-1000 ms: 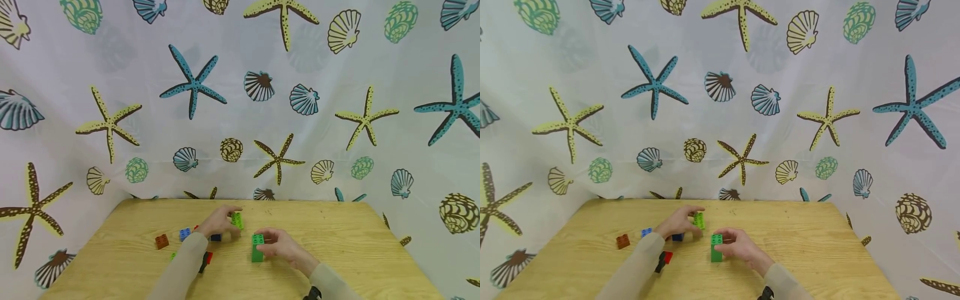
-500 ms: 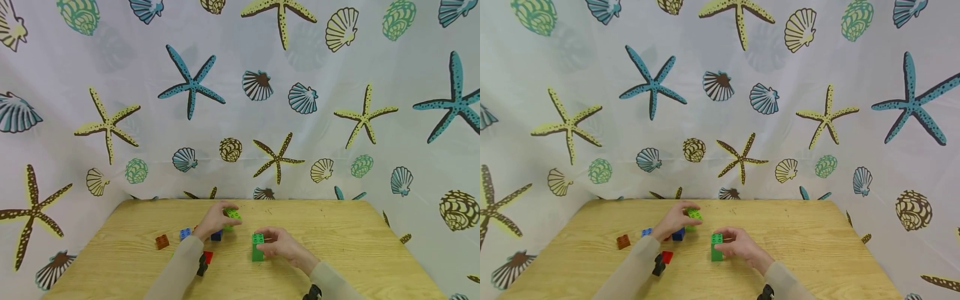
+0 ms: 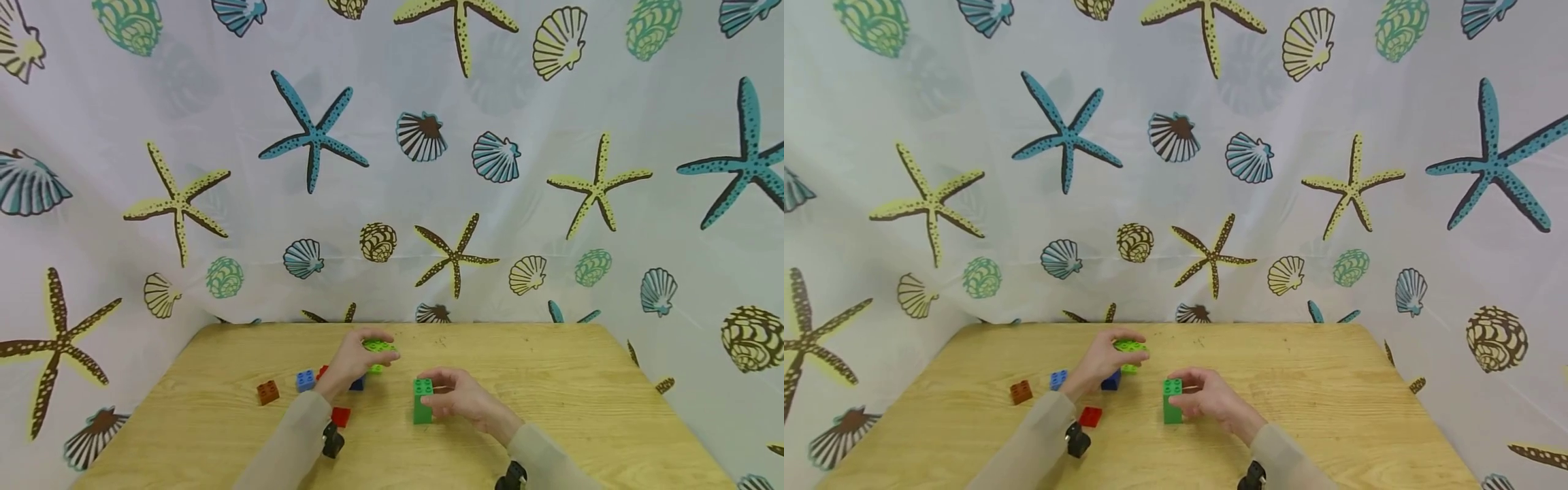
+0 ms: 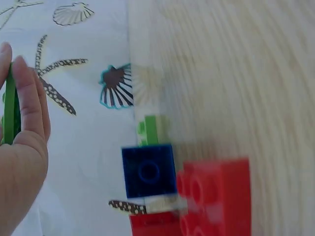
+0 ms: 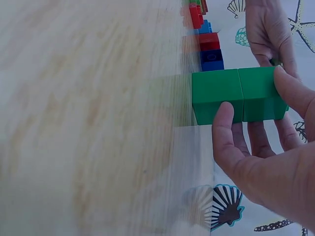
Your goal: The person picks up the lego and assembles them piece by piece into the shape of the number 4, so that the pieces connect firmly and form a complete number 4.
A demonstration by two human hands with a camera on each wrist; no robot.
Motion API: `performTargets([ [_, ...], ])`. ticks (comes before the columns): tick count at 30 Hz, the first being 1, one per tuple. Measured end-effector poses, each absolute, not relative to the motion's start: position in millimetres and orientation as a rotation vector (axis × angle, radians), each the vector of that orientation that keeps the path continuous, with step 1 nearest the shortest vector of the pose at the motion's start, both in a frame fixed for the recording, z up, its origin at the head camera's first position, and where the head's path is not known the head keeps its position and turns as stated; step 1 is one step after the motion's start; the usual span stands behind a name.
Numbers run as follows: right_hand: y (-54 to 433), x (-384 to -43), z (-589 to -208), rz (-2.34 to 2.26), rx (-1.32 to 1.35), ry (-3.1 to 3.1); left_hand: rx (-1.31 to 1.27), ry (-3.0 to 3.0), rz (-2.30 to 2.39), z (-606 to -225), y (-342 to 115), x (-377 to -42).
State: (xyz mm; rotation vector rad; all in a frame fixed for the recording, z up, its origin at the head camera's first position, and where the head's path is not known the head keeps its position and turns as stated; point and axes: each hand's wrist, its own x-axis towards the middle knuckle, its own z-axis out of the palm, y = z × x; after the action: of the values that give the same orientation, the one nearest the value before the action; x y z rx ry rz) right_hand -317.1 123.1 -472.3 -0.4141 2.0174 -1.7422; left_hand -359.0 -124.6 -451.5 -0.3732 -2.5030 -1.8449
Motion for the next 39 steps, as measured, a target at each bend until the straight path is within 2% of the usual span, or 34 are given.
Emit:
performTargets([
  [5,123.8,-315.4,-472.8,-1.749,-0.418,2.008,-0.351,-2.397,-2.033,-446.6,-120.2,-348.8],
  [20,123.7,-314.0,-470.4,-1.761,-0.417,2.005,-0.509,-2.494,-2.038,-445.9,-110.3,-325.8],
  [39,123.0,-313.1,-470.3,-1.781,-0.381,1.991,-0.481,-2.543,-2.051,-459.0,-92.6,-314.4],
])
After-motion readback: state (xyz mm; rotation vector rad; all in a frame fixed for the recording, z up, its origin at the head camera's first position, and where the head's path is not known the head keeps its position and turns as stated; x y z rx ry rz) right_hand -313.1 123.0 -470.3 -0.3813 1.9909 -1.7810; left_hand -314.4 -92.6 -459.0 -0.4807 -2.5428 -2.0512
